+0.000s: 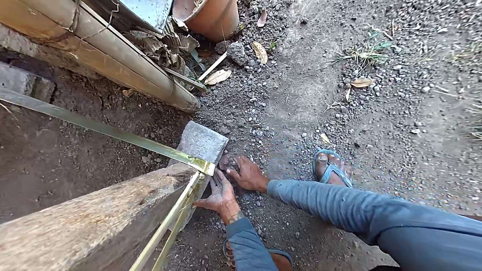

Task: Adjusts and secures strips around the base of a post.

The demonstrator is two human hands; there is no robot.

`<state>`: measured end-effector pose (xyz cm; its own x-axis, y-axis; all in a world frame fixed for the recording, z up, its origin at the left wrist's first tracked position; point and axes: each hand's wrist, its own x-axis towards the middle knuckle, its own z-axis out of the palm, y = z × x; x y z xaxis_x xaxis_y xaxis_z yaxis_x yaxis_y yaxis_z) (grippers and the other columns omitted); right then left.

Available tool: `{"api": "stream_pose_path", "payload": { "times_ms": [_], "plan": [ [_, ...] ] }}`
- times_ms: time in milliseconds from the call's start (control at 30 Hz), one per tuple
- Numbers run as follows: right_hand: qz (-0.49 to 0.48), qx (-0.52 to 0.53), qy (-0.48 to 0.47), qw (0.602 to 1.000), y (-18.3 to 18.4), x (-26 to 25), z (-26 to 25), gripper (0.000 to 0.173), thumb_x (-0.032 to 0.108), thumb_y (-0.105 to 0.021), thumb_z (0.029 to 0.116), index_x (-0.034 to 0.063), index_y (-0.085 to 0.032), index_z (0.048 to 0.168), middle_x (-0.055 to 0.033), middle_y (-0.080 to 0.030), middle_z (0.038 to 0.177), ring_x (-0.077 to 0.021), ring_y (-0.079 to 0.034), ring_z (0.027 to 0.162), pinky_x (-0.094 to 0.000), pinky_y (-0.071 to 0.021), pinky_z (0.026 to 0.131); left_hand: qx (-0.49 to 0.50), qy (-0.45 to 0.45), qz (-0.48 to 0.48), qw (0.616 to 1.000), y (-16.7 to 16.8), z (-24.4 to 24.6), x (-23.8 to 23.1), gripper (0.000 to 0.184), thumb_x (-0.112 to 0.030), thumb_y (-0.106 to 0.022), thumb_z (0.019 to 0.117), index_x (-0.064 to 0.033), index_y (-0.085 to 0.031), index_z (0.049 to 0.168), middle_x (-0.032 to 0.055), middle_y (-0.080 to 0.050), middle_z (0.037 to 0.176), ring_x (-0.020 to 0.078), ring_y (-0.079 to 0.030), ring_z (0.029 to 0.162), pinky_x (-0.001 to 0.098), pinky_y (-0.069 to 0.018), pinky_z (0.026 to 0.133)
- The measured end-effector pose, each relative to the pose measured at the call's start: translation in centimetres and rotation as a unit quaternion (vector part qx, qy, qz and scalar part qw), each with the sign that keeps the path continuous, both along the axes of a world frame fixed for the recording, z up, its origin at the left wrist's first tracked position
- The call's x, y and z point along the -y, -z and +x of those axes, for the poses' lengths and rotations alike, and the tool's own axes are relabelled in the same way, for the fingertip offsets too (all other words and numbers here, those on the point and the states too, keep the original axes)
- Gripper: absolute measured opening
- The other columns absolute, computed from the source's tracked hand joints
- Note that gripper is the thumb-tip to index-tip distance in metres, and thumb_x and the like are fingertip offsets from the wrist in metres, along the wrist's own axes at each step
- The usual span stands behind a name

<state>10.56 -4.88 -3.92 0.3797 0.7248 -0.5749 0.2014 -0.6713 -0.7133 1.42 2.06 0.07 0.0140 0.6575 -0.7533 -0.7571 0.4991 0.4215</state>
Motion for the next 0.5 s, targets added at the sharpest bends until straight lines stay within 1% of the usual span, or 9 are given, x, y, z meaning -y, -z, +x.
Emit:
{"api": "stream_pose_path", "payload": {
  "times_ms": [67, 100, 167, 233, 300, 333, 400, 467, 500],
  "plan": [
    [-0.001, 0.031, 0.02, 0.999, -0.6, -0.1, 0.7, 0.067, 0.059, -0.048, 0.1003, 0.0037, -0.064, 0.133, -0.0183, -0.06, 0.141, -0.0331, -0.056, 0.133, -0.0529, -0.0412, 0.114, 0.003, 0.003, 0.004, 1.0, 0.0, -0.2, 0.0, 0.116, -0.096, -0.008, 0.0804, -0.0174, -0.005, 0.165, 0.0098, -0.014, 0.172, 0.0246, -0.021, 0.158, 0.0388, -0.0281, 0.126],
    [0.007, 0.045, 0.055, 0.997, -0.8, -0.6, 1.6, 0.064, 0.057, -0.05, 0.1004, 0.0031, -0.066, 0.13, -0.019, -0.061, 0.138, -0.034, -0.057, 0.131, -0.0533, -0.0419, 0.113, 0.009, 0.001, 0.006, 1.0, 0.0, -0.2, -0.1, 0.115, -0.096, -0.008, 0.0805, -0.0177, -0.005, 0.165, 0.0096, -0.013, 0.172, 0.0245, -0.02, 0.158, 0.0387, -0.0271, 0.127],
    [0.024, 0.047, 0.138, 0.989, -1.2, -2.2, 3.5, 0.059, 0.049, -0.057, 0.1009, -0.0008, -0.063, 0.132, -0.0229, -0.06, 0.135, -0.0373, -0.058, 0.127, -0.0543, -0.0462, 0.108, 0.013, -0.007, -0.004, 1.0, -0.1, -0.1, -0.2, 0.116, -0.096, -0.01, 0.0805, -0.0179, -0.008, 0.165, 0.0093, -0.016, 0.172, 0.024, -0.021, 0.158, 0.0386, -0.0268, 0.127],
    [0.041, 0.017, 0.209, 0.977, -1.9, -4.1, 4.1, 0.052, 0.041, -0.061, 0.1011, 0.0002, -0.061, 0.135, -0.0223, -0.063, 0.131, -0.0371, -0.062, 0.121, -0.0563, -0.0489, 0.104, 0.013, -0.009, -0.009, 1.0, 0.0, -0.1, -0.1, 0.119, -0.098, -0.011, 0.0788, -0.0168, -0.009, 0.165, 0.009, -0.018, 0.172, 0.023, -0.023, 0.158, 0.0377, -0.0276, 0.126],
    [0.051, -0.036, 0.262, 0.963, -2.7, -5.4, 3.1, 0.042, 0.035, -0.054, 0.1049, 0.0046, -0.062, 0.133, -0.0194, -0.068, 0.122, -0.0339, -0.065, 0.115, -0.0555, -0.0502, 0.101, 0.005, -0.013, -0.011, 1.0, 0.1, -0.1, -0.3, 0.119, -0.098, -0.011, 0.0787, -0.0158, -0.01, 0.165, 0.0092, -0.019, 0.171, 0.0229, -0.025, 0.157, 0.0381, -0.0293, 0.126],
    [0.055, -0.064, 0.288, 0.954, -2.8, -5.6, 2.4, 0.044, 0.038, -0.05, 0.1061, 0.0058, -0.062, 0.133, -0.0189, -0.069, 0.12, -0.0326, -0.066, 0.115, -0.0553, -0.0501, 0.101, 0.004, -0.016, -0.012, 1.0, 0.1, -0.1, -0.3, 0.118, -0.098, -0.011, 0.0791, -0.0163, -0.01, 0.165, 0.0092, -0.02, 0.171, 0.0231, -0.026, 0.157, 0.0387, -0.0299, 0.125],
    [0.087, -0.095, 0.321, 0.938, -2.3, -6.0, 1.2, 0.061, 0.05, -0.048, 0.1048, 0.004, -0.055, 0.144, -0.0204, -0.064, 0.134, -0.0325, -0.061, 0.127, -0.056, -0.0456, 0.109, 0.005, -0.016, -0.007, 1.0, 0.3, -0.1, -0.5, 0.118, -0.098, -0.01, 0.0792, -0.0164, -0.01, 0.165, 0.0097, -0.02, 0.171, 0.0237, -0.027, 0.156, 0.0395, -0.031, 0.125],
    [0.108, -0.083, 0.344, 0.929, -1.8, -6.8, 0.1, 0.073, 0.055, -0.057, 0.099, 0.0012, -0.05, 0.148, -0.0212, -0.06, 0.141, -0.0318, -0.057, 0.132, -0.0529, -0.0449, 0.113, 0.005, -0.017, -0.011, 1.0, 0.5, -0.2, -0.6, 0.12, -0.098, -0.01, 0.0789, -0.0143, -0.014, 0.164, 0.0111, -0.025, 0.169, 0.0239, -0.032, 0.154, 0.0391, -0.0335, 0.123],
    [0.108, -0.067, 0.352, 0.927, -1.9, -7.1, -0.4, 0.077, 0.055, -0.06, 0.0975, -0.0001, -0.048, 0.149, -0.0224, -0.056, 0.145, -0.0326, -0.053, 0.137, -0.0519, -0.0412, 0.116, 0.006, -0.016, -0.01, 1.0, 0.6, -0.3, -0.5, 0.121, -0.098, -0.01, 0.0785, -0.0132, -0.015, 0.164, 0.0119, -0.026, 0.169, 0.024, -0.033, 0.153, 0.0384, -0.0338, 0.123]
  ]
}}
